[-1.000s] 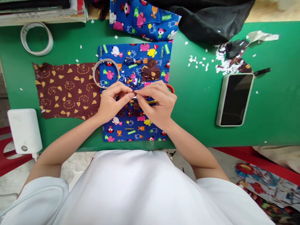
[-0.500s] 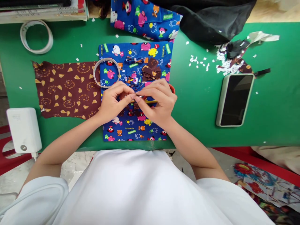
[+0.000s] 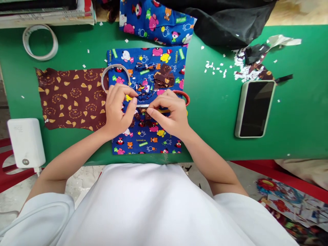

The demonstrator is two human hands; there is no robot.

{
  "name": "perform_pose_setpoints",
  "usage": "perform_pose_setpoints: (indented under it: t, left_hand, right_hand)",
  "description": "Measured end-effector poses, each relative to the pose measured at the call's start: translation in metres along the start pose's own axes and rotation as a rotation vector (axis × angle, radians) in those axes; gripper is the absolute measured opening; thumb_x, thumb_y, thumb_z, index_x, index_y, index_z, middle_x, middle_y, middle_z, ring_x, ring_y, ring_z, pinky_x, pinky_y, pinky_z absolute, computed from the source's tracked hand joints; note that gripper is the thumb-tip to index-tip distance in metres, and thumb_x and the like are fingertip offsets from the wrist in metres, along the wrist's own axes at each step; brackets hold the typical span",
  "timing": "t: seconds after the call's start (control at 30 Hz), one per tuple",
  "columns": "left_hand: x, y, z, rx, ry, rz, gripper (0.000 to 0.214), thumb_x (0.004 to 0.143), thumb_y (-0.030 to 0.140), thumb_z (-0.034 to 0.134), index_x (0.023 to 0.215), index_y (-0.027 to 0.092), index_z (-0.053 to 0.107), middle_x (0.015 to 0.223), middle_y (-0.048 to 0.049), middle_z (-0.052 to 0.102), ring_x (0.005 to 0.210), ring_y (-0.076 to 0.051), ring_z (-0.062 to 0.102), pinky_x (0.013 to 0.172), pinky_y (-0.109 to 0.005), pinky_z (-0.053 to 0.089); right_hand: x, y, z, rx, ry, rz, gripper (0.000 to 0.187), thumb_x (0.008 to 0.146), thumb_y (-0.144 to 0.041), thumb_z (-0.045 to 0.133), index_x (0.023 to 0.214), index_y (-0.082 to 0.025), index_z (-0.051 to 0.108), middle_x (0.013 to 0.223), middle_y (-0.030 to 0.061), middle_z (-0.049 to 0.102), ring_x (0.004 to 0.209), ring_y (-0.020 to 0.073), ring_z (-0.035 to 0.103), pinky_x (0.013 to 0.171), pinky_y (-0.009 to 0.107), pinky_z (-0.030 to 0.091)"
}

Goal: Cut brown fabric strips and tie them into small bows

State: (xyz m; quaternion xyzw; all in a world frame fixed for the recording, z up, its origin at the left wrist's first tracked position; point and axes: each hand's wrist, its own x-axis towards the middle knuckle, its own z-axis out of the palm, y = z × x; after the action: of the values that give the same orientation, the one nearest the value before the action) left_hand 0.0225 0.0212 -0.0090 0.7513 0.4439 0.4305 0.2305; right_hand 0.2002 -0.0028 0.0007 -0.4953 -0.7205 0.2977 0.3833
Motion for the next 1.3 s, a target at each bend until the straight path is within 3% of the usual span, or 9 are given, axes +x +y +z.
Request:
perform_pose_setpoints:
  t: [0.13,0.23,0.37,0.6,0.9,1.13,1.3]
  left_hand:
    - [0.006,-0.014,-0.005,0.317,0.009,0.11,0.01,0.088,0.028,0.051,0.095,0.022,0.048,0.096,-0.0085,0.059,0.093,-0.024,0.051,0.082,-0.042,0.039]
    - [0.008,-0.027,-0.006,0.471,-0.071,0.03,0.025,0.08,0.036,0.061,0.095,0.02,0.048,0.098,-0.0127,0.056,0.093,-0.029,0.047,0.08,-0.046,0.035]
    - [0.005,-0.033,-0.005,0.385,-0.109,-0.082,0.029,0.08,0.043,0.063,0.092,0.021,0.049,0.098,-0.0111,0.053,0.098,-0.032,0.044,0.087,-0.05,0.029]
    - [0.005,-0.038,-0.003,0.481,-0.19,-0.069,0.027,0.08,0.04,0.061,0.09,0.021,0.044,0.093,-0.0105,0.052,0.091,-0.029,0.041,0.081,-0.048,0.027]
    - [0.005,-0.04,-0.002,0.448,-0.155,-0.032,0.024,0.08,0.037,0.062,0.089,0.022,0.046,0.09,-0.0084,0.054,0.088,-0.027,0.041,0.08,-0.048,0.028]
    - [0.002,-0.037,-0.002,0.32,-0.116,-0.073,0.016,0.083,0.034,0.057,0.089,0.02,0.05,0.096,-0.0095,0.058,0.104,-0.032,0.049,0.092,-0.051,0.031]
    - [0.007,-0.023,-0.007,0.481,-0.275,-0.184,0.012,0.086,0.027,0.049,0.094,0.018,0.051,0.104,-0.0124,0.058,0.113,-0.035,0.048,0.095,-0.052,0.033]
  right_hand:
    - [-0.003,0.006,0.006,-0.164,-0.055,-0.091,0.019,0.081,-0.027,0.061,0.064,-0.02,0.064,0.054,-0.0024,0.056,0.059,0.013,0.041,0.068,0.033,0.035]
    - [-0.005,0.012,0.011,-0.264,-0.097,-0.118,0.015,0.081,-0.026,0.063,0.067,-0.021,0.067,0.057,-0.0001,0.06,0.066,0.0161,0.045,0.069,0.034,0.034]
    - [-0.006,0.016,0.013,-0.347,-0.116,-0.148,0.013,0.085,-0.027,0.06,0.076,-0.021,0.067,0.061,0.0005,0.062,0.069,0.0173,0.046,0.07,0.034,0.033]
    - [-0.004,0.018,0.013,-0.451,-0.071,-0.285,0.02,0.091,-0.027,0.055,0.073,-0.021,0.064,0.068,-0.0002,0.065,0.069,0.0163,0.045,0.067,0.032,0.032]
    - [-0.005,0.024,0.012,-0.528,-0.126,-0.357,0.027,0.094,-0.033,0.051,0.073,-0.023,0.064,0.067,0.0002,0.061,0.072,0.0154,0.043,0.067,0.034,0.031]
    - [-0.005,0.021,0.013,-0.569,-0.031,-0.505,0.024,0.093,-0.022,0.052,0.071,-0.021,0.063,0.065,0.0003,0.059,0.071,0.0145,0.042,0.065,0.032,0.031]
    - [-0.005,0.018,0.012,-0.624,-0.053,-0.518,0.023,0.092,-0.017,0.05,0.074,-0.019,0.064,0.067,0.001,0.061,0.072,0.0144,0.044,0.066,0.031,0.031]
